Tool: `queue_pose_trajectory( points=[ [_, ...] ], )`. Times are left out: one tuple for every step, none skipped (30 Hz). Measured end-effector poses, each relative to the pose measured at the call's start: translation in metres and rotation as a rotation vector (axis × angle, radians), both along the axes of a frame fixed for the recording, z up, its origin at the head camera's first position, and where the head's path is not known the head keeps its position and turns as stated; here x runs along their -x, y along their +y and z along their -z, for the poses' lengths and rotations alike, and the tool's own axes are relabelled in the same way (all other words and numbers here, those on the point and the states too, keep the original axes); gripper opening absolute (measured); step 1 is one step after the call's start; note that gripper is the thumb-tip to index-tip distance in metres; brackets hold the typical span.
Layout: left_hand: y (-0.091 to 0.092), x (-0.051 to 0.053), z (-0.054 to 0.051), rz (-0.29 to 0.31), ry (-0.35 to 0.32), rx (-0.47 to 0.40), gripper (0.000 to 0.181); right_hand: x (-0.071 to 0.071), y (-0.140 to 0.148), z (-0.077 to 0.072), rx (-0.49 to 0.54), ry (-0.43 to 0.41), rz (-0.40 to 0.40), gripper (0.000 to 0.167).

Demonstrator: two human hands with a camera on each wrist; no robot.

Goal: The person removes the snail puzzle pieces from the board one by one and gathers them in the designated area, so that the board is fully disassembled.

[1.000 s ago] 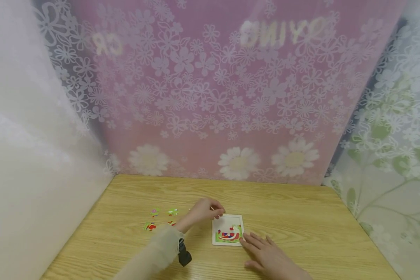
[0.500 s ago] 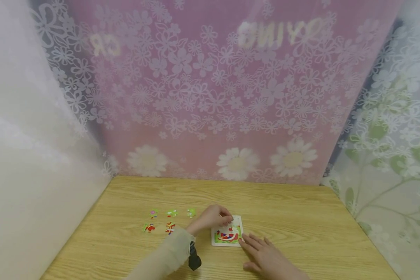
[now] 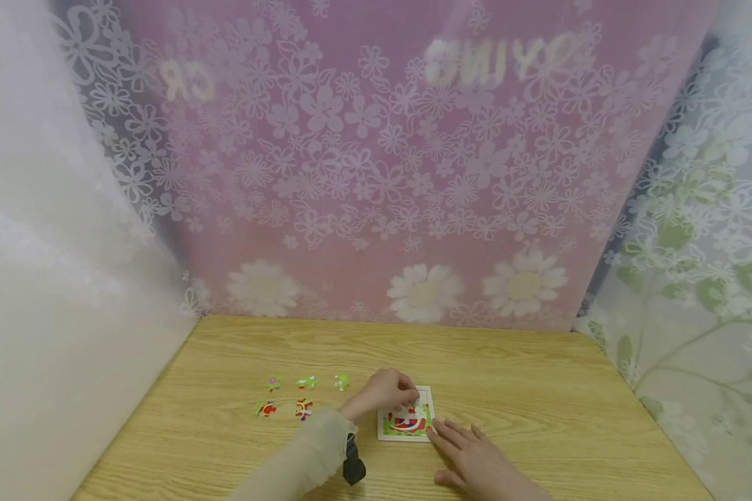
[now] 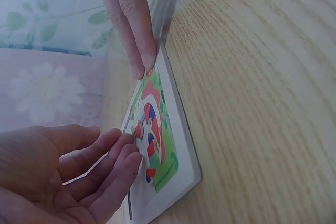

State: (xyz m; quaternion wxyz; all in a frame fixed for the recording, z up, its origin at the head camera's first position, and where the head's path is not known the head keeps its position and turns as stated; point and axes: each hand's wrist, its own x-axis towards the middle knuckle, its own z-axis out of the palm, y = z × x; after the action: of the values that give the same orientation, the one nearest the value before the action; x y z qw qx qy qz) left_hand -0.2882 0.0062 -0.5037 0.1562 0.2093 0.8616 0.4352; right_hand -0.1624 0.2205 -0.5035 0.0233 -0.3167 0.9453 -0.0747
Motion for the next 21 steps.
queue_pose_trajectory(
  points=[
    [0.0003, -0.0002, -0.0002, -0.001, 0.000, 0.004, 0.017, -0.0001, -0.0003, -0.0005, -0.002, -0.006, 0.002, 0.070],
    [0.0005, -0.0004, -0.0004, 0.000, 0.003, 0.007, 0.016, -0.0001, -0.0006, -0.0009, -0.004, -0.010, 0.004, 0.071],
    [0.0007, -0.0005, -0.0006, -0.001, 0.004, 0.009, 0.015, -0.0001, -0.0011, -0.0013, -0.007, -0.012, 0.004, 0.071],
    [0.0009, -0.0005, -0.0005, -0.003, 0.006, 0.010, 0.015, 0.0002, -0.0015, -0.0015, -0.009, -0.015, 0.006, 0.071],
    [0.0012, -0.0004, -0.0004, -0.004, 0.011, 0.012, 0.014, 0.0005, -0.0019, -0.0017, -0.011, -0.018, 0.007, 0.072],
    [0.0014, -0.0003, -0.0004, -0.004, 0.015, 0.012, 0.014, 0.0007, -0.0022, -0.0021, -0.012, -0.022, 0.008, 0.072],
    [0.0016, -0.0001, -0.0002, -0.002, 0.019, 0.011, 0.013, 0.0009, -0.0025, -0.0024, -0.014, -0.024, 0.010, 0.072],
    [0.0017, 0.0000, 0.0001, -0.001, 0.026, 0.011, 0.012, 0.0012, -0.0029, -0.0026, -0.016, -0.024, 0.011, 0.072],
    [0.0020, 0.0002, 0.0002, -0.001, 0.031, 0.010, 0.011, 0.0014, -0.0034, -0.0030, -0.016, -0.029, 0.015, 0.072],
    [0.0023, 0.0003, 0.0002, 0.004, 0.042, 0.010, 0.010, 0.0014, -0.0036, -0.0034, -0.013, -0.037, 0.019, 0.072],
    [0.0025, 0.0005, 0.0002, 0.009, 0.050, 0.009, 0.010, 0.0013, -0.0038, -0.0038, -0.011, -0.046, 0.024, 0.072],
    [0.0026, 0.0006, 0.0000, 0.014, 0.060, 0.010, 0.009, 0.0014, -0.0041, -0.0041, -0.007, -0.053, 0.028, 0.072],
    [0.0027, 0.0007, 0.0000, 0.020, 0.066, 0.010, 0.008, 0.0016, -0.0044, -0.0040, -0.006, -0.059, 0.032, 0.072],
    [0.0028, 0.0008, 0.0001, 0.024, 0.072, 0.012, 0.007, 0.0016, -0.0045, -0.0041, -0.003, -0.067, 0.036, 0.072],
    [0.0030, 0.0010, 0.0002, 0.028, 0.074, 0.013, 0.006, 0.0016, -0.0045, -0.0040, -0.003, -0.072, 0.040, 0.072],
    [0.0030, 0.0013, 0.0006, 0.035, 0.073, 0.014, 0.006, 0.0016, -0.0045, -0.0038, -0.004, -0.072, 0.040, 0.072],
    [0.0031, 0.0015, 0.0012, 0.038, 0.066, 0.014, 0.006, 0.0017, -0.0043, -0.0035, -0.004, -0.071, 0.038, 0.072],
    [0.0032, 0.0017, 0.0015, 0.042, 0.059, 0.011, 0.007, 0.0017, -0.0041, -0.0033, -0.004, -0.069, 0.036, 0.072],
    [0.0033, 0.0018, 0.0019, 0.045, 0.048, 0.007, 0.007, 0.0019, -0.0040, -0.0028, -0.006, -0.066, 0.033, 0.072],
    [0.0036, 0.0019, 0.0024, 0.047, 0.045, 0.006, 0.007, 0.0019, -0.0038, -0.0026, -0.007, -0.059, 0.029, 0.072],
    [0.0039, 0.0019, 0.0027, 0.050, 0.045, 0.005, 0.007, 0.0021, -0.0038, -0.0024, -0.009, -0.053, 0.026, 0.072]
  ],
)
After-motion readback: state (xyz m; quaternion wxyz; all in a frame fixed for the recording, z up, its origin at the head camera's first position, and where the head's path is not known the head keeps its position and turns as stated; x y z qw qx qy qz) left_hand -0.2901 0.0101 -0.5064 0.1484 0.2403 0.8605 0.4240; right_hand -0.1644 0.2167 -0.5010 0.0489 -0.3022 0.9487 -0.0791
